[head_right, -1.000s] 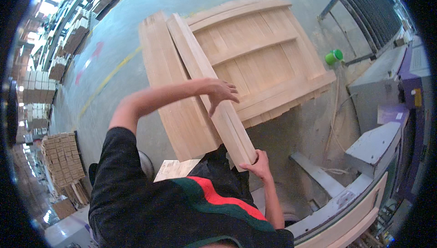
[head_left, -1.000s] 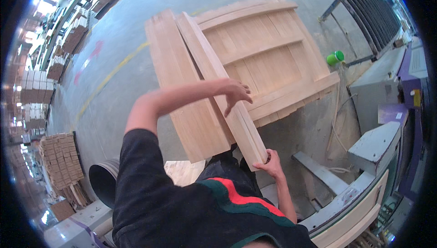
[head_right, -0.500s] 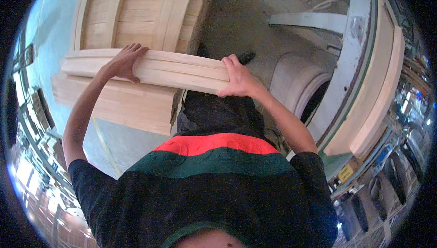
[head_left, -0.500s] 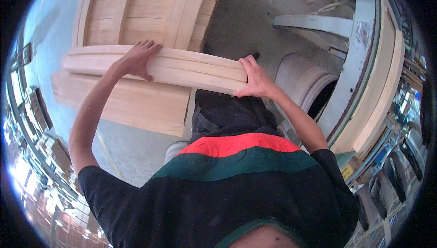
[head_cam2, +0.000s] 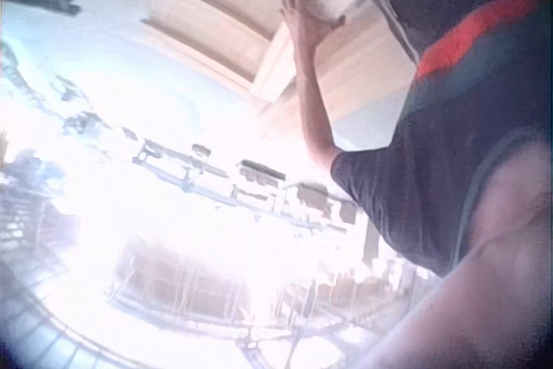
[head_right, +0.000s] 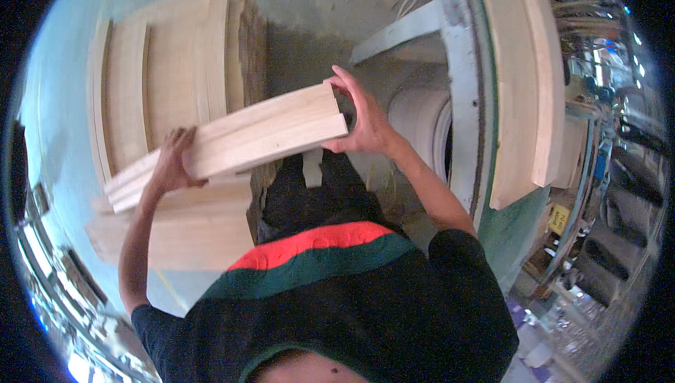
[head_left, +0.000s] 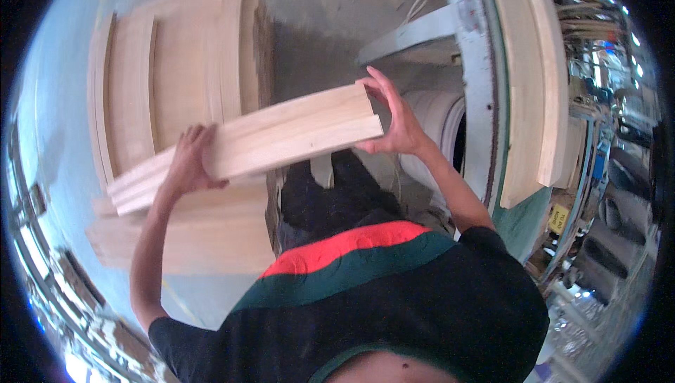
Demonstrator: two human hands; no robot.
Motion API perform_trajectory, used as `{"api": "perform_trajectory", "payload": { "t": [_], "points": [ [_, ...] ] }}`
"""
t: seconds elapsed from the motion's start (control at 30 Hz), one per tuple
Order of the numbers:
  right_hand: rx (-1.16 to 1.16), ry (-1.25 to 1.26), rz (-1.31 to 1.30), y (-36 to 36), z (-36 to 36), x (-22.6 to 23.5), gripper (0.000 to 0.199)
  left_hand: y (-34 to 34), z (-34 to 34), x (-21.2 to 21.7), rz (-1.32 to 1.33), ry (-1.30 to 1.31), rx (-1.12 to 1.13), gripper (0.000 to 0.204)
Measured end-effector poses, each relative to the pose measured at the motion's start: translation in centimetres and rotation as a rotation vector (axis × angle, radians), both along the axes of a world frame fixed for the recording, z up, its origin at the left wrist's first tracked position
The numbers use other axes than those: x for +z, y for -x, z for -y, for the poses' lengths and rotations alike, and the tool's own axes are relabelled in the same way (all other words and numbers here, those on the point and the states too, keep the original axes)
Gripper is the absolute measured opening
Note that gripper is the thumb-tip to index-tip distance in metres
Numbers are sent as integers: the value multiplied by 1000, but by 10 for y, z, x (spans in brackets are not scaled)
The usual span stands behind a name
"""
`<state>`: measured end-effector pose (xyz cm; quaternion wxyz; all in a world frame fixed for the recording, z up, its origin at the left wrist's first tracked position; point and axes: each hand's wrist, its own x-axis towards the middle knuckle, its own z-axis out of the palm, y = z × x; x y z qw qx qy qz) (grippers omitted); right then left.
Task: The person repeatedly picks up wooden planks and panels from a nearby stack and feeds them one by one into a woodworking machine. The person handles each piece by hand, aligns it on the conveyor, and lets the machine process it before retrieving the next piece.
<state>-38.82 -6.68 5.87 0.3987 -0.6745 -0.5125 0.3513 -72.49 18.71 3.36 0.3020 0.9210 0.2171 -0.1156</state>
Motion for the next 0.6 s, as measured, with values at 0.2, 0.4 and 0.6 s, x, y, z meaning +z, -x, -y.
{"api": "perform_trajectory", "payload": {
  "t": [0.2, 0.4, 0.6],
  "points": [
    [-326, -273, -203, -46, 16, 45, 114, -51, -16, 26, 183, 44, 47, 120],
    [-170, -322, -161, -32, 6, 34, 107, -140, -22, 126, 547, 705, 277, 103],
    [-269, -440, 277, -38, 10, 74, 124, -273, 26, 181, 1402, 1054, 176, 73]
  ]
}}
